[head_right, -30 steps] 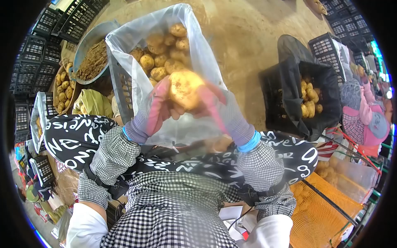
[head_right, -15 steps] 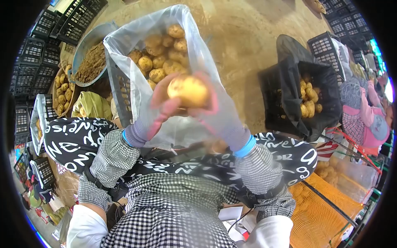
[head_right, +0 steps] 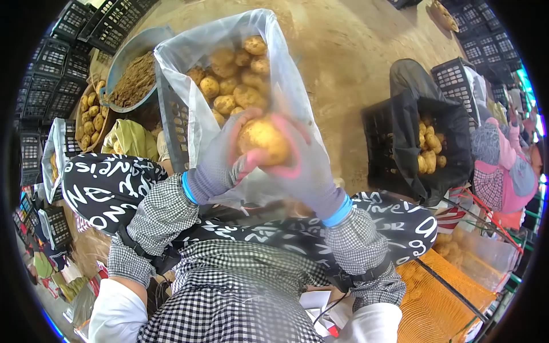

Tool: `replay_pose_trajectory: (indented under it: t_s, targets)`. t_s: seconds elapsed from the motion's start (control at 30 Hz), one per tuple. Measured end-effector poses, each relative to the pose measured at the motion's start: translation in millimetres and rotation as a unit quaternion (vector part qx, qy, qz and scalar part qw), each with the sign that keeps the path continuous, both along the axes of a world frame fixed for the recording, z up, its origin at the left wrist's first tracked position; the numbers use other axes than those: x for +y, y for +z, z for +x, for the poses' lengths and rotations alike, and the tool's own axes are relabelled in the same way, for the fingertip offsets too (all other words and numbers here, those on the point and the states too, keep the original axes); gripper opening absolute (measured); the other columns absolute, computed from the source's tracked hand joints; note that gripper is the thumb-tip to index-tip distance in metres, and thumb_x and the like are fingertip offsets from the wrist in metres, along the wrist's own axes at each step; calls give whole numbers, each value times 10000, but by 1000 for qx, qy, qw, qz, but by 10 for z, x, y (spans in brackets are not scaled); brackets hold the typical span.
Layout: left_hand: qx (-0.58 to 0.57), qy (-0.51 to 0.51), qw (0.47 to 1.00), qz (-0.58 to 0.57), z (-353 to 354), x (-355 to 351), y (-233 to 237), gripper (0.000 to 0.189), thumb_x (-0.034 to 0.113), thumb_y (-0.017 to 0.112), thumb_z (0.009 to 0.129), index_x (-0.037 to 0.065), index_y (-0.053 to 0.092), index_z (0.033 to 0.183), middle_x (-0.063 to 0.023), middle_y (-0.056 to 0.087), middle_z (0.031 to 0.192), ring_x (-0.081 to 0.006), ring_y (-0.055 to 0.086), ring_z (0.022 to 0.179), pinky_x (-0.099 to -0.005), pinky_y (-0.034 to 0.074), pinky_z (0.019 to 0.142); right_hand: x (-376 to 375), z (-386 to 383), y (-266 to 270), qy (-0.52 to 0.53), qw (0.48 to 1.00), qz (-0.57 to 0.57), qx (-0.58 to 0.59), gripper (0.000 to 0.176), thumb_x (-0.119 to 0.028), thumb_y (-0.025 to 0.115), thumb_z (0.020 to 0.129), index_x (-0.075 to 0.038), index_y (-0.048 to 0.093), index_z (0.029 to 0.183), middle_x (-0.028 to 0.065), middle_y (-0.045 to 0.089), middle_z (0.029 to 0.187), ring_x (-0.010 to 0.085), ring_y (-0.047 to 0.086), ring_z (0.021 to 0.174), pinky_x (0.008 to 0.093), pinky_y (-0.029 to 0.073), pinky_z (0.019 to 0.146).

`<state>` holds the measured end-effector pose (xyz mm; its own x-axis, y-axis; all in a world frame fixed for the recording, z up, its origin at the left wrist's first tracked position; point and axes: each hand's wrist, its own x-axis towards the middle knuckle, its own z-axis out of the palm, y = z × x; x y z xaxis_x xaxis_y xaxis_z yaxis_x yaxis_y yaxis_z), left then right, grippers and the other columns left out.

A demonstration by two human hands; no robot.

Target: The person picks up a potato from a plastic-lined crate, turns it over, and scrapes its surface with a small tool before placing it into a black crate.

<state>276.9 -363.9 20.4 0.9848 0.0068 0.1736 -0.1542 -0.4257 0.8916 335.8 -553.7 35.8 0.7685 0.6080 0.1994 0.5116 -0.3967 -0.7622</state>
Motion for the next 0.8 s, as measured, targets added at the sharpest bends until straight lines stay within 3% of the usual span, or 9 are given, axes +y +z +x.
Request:
replay_pose_trajectory:
  t_s: [0.07,0.13,0.17,0.23,0.33,0.4,0.6,0.7,0.8]
  targets:
    - [93,14,993,-73,-14,0,93,600,425,628,929,-7,460,1310,-207,569,1192,-335,609,1087,-377,494,928,20,-22,-11,-3,1000,-1,6,757,-157,828,684,-96,511,1368,156,546,1323,337,580,1168,392,496,953]
    - [141,25,980,-135,-26,2,120,521,423,560,967,9,492,1276,-142,603,1066,-234,606,903,-314,481,768,27,-41,-17,-3,1000,-16,1,758,-149,828,679,-105,515,1367,154,549,1321,334,584,1163,387,496,955]
    - [143,28,976,-159,-24,11,107,499,434,519,982,27,499,1271,-93,610,982,-153,585,750,-256,461,621,24,-49,-11,5,1000,-20,11,787,-146,839,657,-90,508,1368,154,547,1327,334,574,1179,387,492,965]
    - [178,46,958,-219,-10,29,114,455,427,487,1003,31,519,1226,-59,620,946,-102,584,718,-233,464,605,11,-53,19,21,999,-30,31,845,-140,861,612,-60,495,1370,154,543,1340,335,554,1210,388,485,986]
    - [205,48,932,-293,40,107,109,430,398,525,1005,4,535,1179,-94,616,1075,-165,616,990,-304,506,889,19,-35,87,9,999,-18,34,822,-133,851,622,-58,503,1363,157,539,1346,345,550,1213,391,480,993]
    - [127,-3,943,-307,90,171,-6,484,409,562,986,5,515,1249,-100,596,1146,-172,600,1046,-302,493,929,21,1,21,-11,1000,7,-5,812,-118,844,626,-59,506,1362,159,541,1342,352,547,1213,391,477,996]
    - [95,-70,929,-352,69,-39,24,834,463,696,883,-1,324,1467,-119,455,1365,-188,496,1234,-314,425,1047,-10,65,15,-15,1000,10,-20,852,-94,843,634,-52,463,1395,173,514,1365,349,524,1241,388,449,1027]
    - [125,-75,923,-356,67,29,83,788,452,674,901,-15,354,1449,-99,469,1358,-180,504,1230,-309,431,1046,-15,85,-6,4,999,25,40,887,-96,856,635,-51,436,1415,169,501,1383,323,518,1258,377,431,1043]
    - [203,-59,891,-401,100,115,219,859,367,707,896,-30,242,1499,-141,510,1338,-201,528,1208,-309,458,1011,-53,82,-74,18,990,66,121,902,-99,867,635,-50,428,1422,162,502,1386,300,516,1263,370,421,1050]
